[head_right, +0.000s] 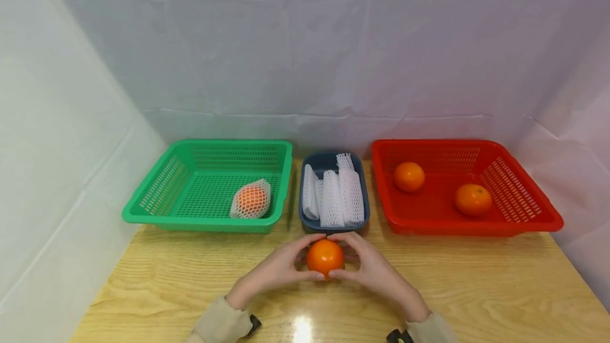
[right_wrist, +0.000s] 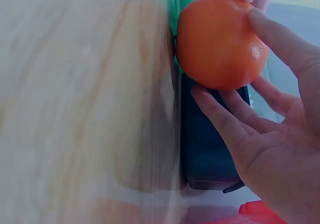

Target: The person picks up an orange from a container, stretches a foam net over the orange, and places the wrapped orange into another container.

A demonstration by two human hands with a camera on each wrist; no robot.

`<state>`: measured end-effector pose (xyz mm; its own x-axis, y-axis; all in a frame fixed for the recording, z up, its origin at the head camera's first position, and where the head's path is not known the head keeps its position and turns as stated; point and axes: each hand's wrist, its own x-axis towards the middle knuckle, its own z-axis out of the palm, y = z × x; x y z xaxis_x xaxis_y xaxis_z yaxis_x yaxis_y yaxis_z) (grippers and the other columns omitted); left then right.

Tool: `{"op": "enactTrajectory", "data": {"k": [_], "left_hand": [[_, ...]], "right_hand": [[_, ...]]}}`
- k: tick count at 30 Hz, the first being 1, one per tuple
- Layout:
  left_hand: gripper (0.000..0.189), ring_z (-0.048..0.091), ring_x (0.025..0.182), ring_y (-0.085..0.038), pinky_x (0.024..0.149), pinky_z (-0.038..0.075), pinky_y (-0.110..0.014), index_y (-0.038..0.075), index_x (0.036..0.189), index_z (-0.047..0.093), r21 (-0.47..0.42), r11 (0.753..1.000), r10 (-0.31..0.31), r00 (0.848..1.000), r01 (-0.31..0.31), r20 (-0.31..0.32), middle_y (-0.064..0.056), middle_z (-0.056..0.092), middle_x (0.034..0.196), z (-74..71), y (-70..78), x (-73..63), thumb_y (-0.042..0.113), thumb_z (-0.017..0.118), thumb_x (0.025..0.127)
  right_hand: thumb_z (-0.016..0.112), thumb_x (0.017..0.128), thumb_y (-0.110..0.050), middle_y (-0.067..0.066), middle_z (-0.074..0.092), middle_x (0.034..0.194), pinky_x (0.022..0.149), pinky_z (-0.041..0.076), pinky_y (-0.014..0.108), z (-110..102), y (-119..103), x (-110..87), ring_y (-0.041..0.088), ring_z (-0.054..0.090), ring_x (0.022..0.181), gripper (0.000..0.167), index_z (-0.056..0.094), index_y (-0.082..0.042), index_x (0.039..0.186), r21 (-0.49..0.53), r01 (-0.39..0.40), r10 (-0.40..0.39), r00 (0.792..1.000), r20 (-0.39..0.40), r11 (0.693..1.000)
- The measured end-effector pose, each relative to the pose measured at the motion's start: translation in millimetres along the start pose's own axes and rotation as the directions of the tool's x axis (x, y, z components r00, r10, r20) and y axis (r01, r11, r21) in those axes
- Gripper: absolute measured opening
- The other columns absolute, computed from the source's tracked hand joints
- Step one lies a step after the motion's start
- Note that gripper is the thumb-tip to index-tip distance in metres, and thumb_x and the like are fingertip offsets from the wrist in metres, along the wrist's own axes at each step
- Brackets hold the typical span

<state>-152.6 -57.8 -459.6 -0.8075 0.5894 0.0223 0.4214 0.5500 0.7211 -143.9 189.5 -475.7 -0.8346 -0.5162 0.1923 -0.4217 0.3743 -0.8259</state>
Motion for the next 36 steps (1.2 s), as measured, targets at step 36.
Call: {"op": "enactTrajectory", "data": {"k": [36], "left_hand": [[0.082,0.054,0.128,-0.021,0.107,0.046,-0.043,0.020,0.153,0.043,-0.011,0.999,-0.030,0.996,0.031,0.086,-0.004,0.056,0.145,-1.7,-1.0,-3.5,0.050,0.079,0.085]], "right_hand": [[0.075,0.090,-0.002,0.004,0.074,0.110,0.075,0.062,0.036,-27.6,-28.4,29.0,0.014,0.071,0.088,0.027,0.070,-0.009,0.116,-0.306,0.046,-0.159,0.921,-0.355,0.951]]}}
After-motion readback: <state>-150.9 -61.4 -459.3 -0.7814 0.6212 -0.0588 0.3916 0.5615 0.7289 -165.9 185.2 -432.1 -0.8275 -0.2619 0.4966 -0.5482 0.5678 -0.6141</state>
